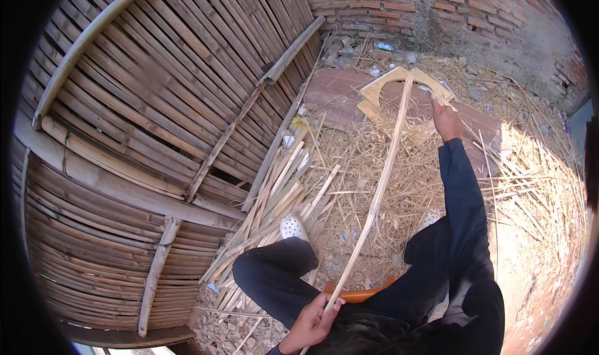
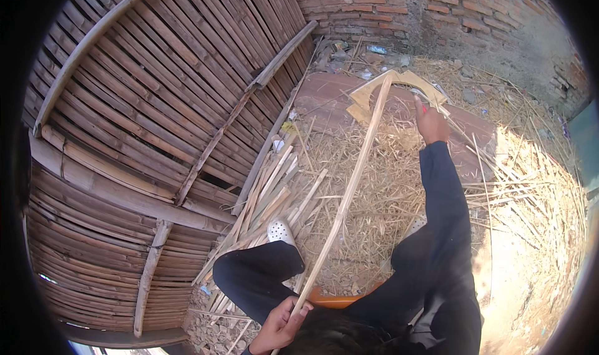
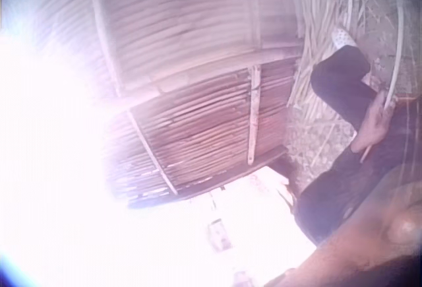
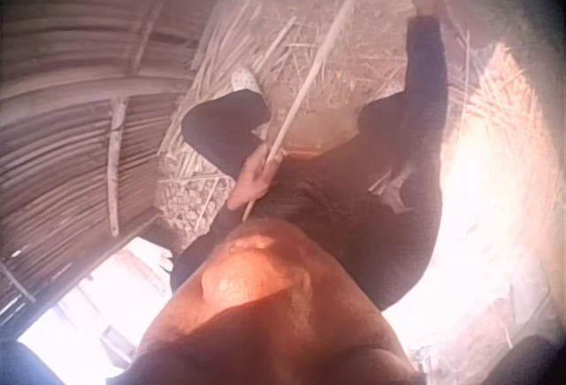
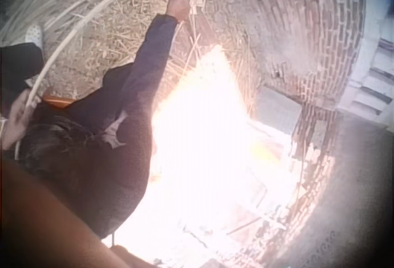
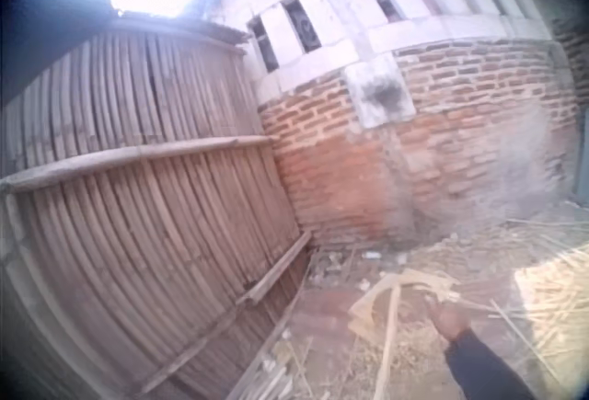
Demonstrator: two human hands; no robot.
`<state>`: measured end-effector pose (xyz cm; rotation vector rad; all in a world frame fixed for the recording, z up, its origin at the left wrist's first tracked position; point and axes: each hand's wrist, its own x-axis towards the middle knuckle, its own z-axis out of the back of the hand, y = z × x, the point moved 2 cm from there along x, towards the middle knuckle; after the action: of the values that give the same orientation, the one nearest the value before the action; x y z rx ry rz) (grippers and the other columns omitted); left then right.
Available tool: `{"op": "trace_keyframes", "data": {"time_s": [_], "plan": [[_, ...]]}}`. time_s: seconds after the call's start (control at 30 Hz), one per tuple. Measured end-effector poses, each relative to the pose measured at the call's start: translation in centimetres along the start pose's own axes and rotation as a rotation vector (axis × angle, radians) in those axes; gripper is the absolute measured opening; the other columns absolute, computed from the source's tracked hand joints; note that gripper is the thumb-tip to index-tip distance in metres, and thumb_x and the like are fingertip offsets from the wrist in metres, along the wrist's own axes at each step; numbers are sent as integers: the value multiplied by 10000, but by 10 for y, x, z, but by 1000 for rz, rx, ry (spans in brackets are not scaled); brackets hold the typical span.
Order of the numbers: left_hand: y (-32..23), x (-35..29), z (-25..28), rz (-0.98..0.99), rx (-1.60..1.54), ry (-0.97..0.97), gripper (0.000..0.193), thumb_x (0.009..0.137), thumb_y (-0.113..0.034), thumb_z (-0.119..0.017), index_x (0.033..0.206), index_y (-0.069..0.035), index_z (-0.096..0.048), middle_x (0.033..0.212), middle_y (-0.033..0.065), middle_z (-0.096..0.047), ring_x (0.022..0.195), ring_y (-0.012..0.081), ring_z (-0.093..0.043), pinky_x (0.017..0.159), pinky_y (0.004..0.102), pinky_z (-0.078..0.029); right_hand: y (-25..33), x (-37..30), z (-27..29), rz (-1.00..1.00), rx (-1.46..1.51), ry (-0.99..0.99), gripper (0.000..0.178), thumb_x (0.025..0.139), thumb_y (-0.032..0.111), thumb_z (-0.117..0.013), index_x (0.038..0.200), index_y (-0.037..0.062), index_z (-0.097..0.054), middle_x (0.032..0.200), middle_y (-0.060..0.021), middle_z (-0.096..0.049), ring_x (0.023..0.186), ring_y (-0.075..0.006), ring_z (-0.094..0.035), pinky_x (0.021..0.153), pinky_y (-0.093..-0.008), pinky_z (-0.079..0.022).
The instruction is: The person sits on a low stool and uses a knife to shave and smooth a long bamboo stick. They hold the stick with one hand and scrape along its length with the knife in the other, removing thin strips of material.
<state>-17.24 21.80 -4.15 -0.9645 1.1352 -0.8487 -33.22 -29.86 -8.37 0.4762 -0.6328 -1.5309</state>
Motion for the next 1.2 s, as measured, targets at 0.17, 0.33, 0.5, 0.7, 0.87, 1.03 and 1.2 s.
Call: {"op": "trace_keyframes", "data": {"time_s": [0.17, 0.33, 0.5, 0.7, 0.87, 1.03, 1.2], "plan": [[-18, 43, 6, 1, -313, -207, 141, 1010, -159, -441, 1060, -35, -486, 666, -71, -405, 529, -14, -334, 459, 183, -257, 52, -61, -10, 413, 10, 86, 730, 904, 661, -396, 633, 14, -597, 585, -203, -581, 594, -385, -601, 565, -457, -447], [-30, 50, 3, -118, -264, -172, 164, 1005, -199, -452, 1042, -42, -485, 559, -52, -398, 448, 29, -335, 408, 200, -257, 83, -156, -3, 944, 202, 272, 540, 865, 584, -547, 691, 77, -613, 524, -113, -541, 523, -320, -575, 503, -416, -433], [-28, 51, -7, -101, -266, -136, 158, 1004, -194, -454, 1051, -45, -476, 573, -62, -390, 458, 22, -321, 423, 198, -256, 104, -193, 1, 1181, 265, 190, 530, 823, 609, -584, 670, 101, -596, 507, -80, -530, 484, -288, -568, 469, -390, -426], [-15, 41, -11, -121, -68, -95, 141, 1000, -173, -445, 1056, -45, -462, 605, -69, -397, 495, 1, -334, 446, 185, -255, 104, -173, -11, 1193, 172, -30, 572, 798, 655, -581, 595, 121, -569, 478, -59, -510, 421, -241, -543, 408, -362, -398], [-17, 38, -1, -86, 131, -116, 157, 996, -188, -452, 1034, -36, -463, 632, -63, -416, 531, 2, -362, 476, 187, -288, 103, -169, -21, 1153, -22, -46, 625, 831, 698, -490, 631, 118, -611, 484, -58, -529, 431, -236, -559, 422, -373, -415], [-3, 13, -14, -49, 160, 151, 141, 981, -144, -478, 1034, -16, -509, 645, 4, -445, 560, 85, -412, 520, 287, -362, 44, -25, 2, 158, -95, -112, 771, 908, 681, -329, 821, -1, -678, 764, -242, -659, 747, -413, -652, 653, -501, -491], [3, 31, 10, -62, -75, -135, 137, 1002, -191, -456, 1032, -61, -488, 632, -79, -389, 513, -8, -333, 458, 179, -260, -1, -24, 9, 208, 61, -56, 745, 925, 658, -327, 701, 8, -616, 661, -231, -596, 649, -401, -595, 599, -481, -434]]}}
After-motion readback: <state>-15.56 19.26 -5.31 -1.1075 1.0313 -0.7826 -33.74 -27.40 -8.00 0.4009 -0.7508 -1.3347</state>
